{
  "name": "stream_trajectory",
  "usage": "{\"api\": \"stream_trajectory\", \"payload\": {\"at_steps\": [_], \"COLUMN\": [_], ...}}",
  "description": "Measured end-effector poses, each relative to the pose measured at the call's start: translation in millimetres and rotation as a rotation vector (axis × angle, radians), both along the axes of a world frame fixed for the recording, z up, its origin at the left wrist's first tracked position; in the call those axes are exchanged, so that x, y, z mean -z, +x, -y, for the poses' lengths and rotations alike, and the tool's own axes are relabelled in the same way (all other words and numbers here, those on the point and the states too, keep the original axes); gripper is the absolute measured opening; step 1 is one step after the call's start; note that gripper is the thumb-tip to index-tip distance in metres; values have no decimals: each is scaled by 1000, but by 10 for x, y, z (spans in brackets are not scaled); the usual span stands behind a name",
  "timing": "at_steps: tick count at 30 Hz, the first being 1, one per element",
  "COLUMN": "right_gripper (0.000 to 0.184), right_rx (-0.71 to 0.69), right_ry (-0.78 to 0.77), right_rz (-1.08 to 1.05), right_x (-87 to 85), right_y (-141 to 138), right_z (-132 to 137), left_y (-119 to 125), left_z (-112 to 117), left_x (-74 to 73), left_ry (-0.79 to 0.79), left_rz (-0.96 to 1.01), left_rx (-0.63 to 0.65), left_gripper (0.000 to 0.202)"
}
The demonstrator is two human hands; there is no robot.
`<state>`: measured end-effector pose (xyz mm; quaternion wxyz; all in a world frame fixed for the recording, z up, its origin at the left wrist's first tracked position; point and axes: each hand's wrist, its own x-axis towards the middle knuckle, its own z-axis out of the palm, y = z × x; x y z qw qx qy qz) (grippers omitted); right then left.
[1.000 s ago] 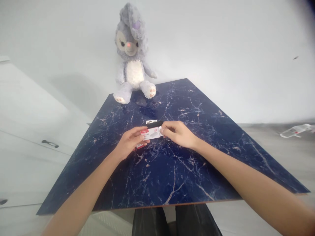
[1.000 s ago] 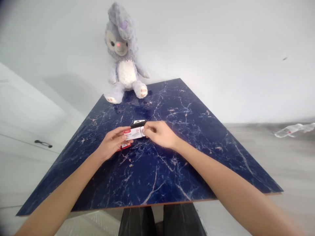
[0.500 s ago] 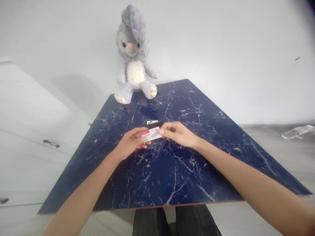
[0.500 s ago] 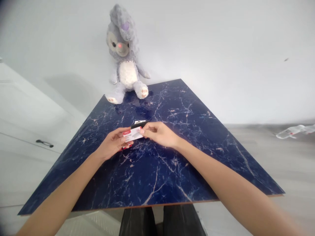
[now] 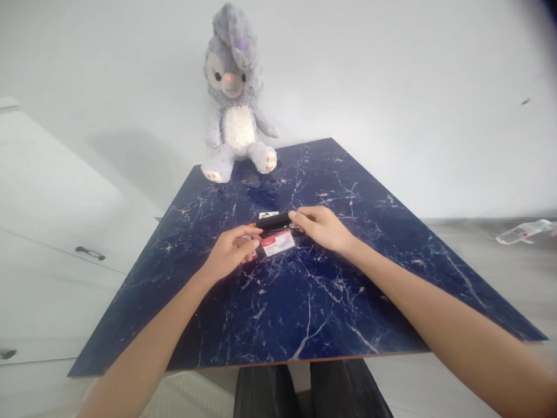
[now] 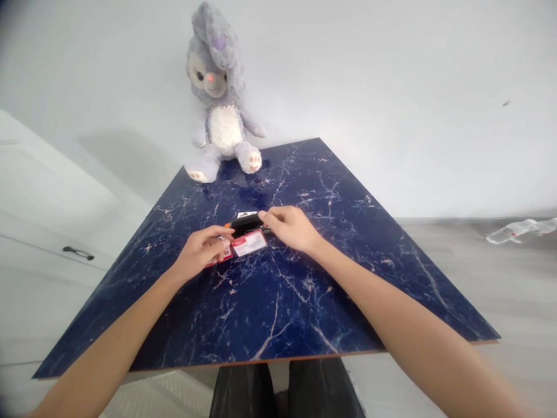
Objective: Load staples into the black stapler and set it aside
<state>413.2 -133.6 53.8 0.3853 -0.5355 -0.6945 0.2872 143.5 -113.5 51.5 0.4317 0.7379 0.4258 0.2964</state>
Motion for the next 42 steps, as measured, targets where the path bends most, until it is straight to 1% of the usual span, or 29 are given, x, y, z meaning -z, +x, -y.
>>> {"api": "stream_trajectory", "payload": {"at_steps": [2, 3, 4, 5, 7, 9, 12, 15, 18, 23, 27, 29, 34, 38, 42], "right_gripper": [48, 45, 41, 35, 25, 21, 20, 18, 19, 17, 17, 18, 26, 33, 36], "right_rx": [180, 253, 307, 341, 349, 304, 212, 147, 117, 144, 119, 115, 149, 175, 201], "right_ry": [94, 127, 140, 131, 65, -7, -49, -38, -2, 12, 0, -1, 13, 23, 15], "right_rz": [182, 286, 387, 480, 613, 666, 639, 597, 566, 455, 366, 345, 318, 289, 309], "right_x": [-6, -6, -3, 2, 19, 39, 67, 99, 134, 168, 207, 235, 283, 301, 314], "right_y": [88, 141, 197, 252, 344, 387, 348, 258, 208, 190, 125, 89, 52, 53, 42], "right_z": [-40, -62, -84, -105, -139, -156, -146, -124, -126, -154, -151, -153, -174, -184, -194], "left_y": [-2, -9, -19, -30, -54, -69, -69, -62, -69, -107, -131, -137, -149, -155, -150], "left_z": [-18, -35, -57, -82, -136, -177, -202, -200, -204, -247, -284, -295, -306, -308, -308], "left_x": [-9, -8, -3, 7, 38, 77, 126, 143, 143, 154, 176, 185, 198, 199, 194], "left_ry": [261, 369, 443, 486, 517, 524, 495, 465, 438, 379, 243, 211, 224, 247, 259], "left_rz": [-133, -178, -217, -249, -303, -363, -425, -432, -413, -342, -262, -254, -247, -288, -302], "left_rx": [-118, -169, -203, -221, -224, -187, -146, -150, -163, -152, -128, -116, -102, -94, -97], "left_gripper": [26, 24, 23, 24, 28, 33, 38, 41, 42, 46, 52, 54, 53, 50, 47]}}
